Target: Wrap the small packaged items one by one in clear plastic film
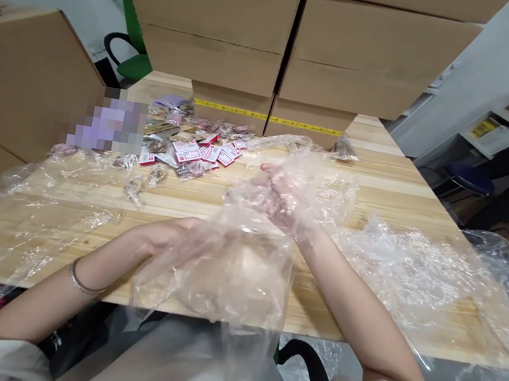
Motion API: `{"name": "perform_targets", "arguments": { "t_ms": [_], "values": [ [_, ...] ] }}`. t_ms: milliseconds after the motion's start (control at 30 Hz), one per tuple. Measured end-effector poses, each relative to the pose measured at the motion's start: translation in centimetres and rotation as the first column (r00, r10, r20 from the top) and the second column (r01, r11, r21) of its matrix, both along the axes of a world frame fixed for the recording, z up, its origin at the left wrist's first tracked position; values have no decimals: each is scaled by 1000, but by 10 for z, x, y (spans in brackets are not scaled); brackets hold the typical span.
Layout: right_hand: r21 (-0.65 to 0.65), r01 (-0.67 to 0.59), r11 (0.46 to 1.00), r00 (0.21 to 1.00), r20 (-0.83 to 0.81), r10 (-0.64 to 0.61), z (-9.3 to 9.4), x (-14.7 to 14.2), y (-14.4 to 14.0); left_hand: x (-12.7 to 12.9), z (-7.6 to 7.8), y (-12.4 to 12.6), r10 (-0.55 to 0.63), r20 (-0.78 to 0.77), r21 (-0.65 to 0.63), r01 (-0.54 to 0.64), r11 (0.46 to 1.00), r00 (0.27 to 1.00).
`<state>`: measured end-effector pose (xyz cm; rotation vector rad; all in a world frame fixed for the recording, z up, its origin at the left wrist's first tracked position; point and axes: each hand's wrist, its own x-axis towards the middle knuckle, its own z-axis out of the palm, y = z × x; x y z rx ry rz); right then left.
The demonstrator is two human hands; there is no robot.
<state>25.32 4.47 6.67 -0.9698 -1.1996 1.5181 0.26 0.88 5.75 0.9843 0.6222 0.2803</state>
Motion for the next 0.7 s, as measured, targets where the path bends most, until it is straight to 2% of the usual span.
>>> {"name": "perform_targets", "arguments": {
  "t_ms": [67, 133, 233, 333, 400, 500, 633, 700],
  "values": [
    [-7, 33, 999, 999, -31, -33, -4, 0, -2, 3, 4, -1, -69, 25, 113, 65, 991, 997],
    [-16, -10, 1000, 999, -40, 9, -5, -4, -4, 8, 4, -2, -46, 70, 179, 33, 983, 997],
    [-93, -118, 989, 993, -40, 115, -2, -9, -3, 16, 1, -2, 140, 166, 137, -163, 977, 976],
    [-265, -241, 934, 969, -10, 247, 0, 3, -2, 14, 6, 2, 324, 216, 113, -354, 929, 921],
    [-311, -295, 903, 949, 15, 315, -1, 23, -7, 6, 16, 7, 459, 214, 158, -494, 855, 862],
    [-226, -232, 946, 961, 99, 259, -5, 57, -24, -9, 33, 15, 622, 214, 292, -657, 695, 753],
    [-45, -192, 980, 923, 332, 196, -2, 78, -48, -19, 53, 21, 698, 313, 426, -752, 503, 644],
    [21, -168, 986, 904, 403, 146, 9, 76, -53, -21, 62, 22, 712, 329, 481, -759, 439, 620]
  ]
}}
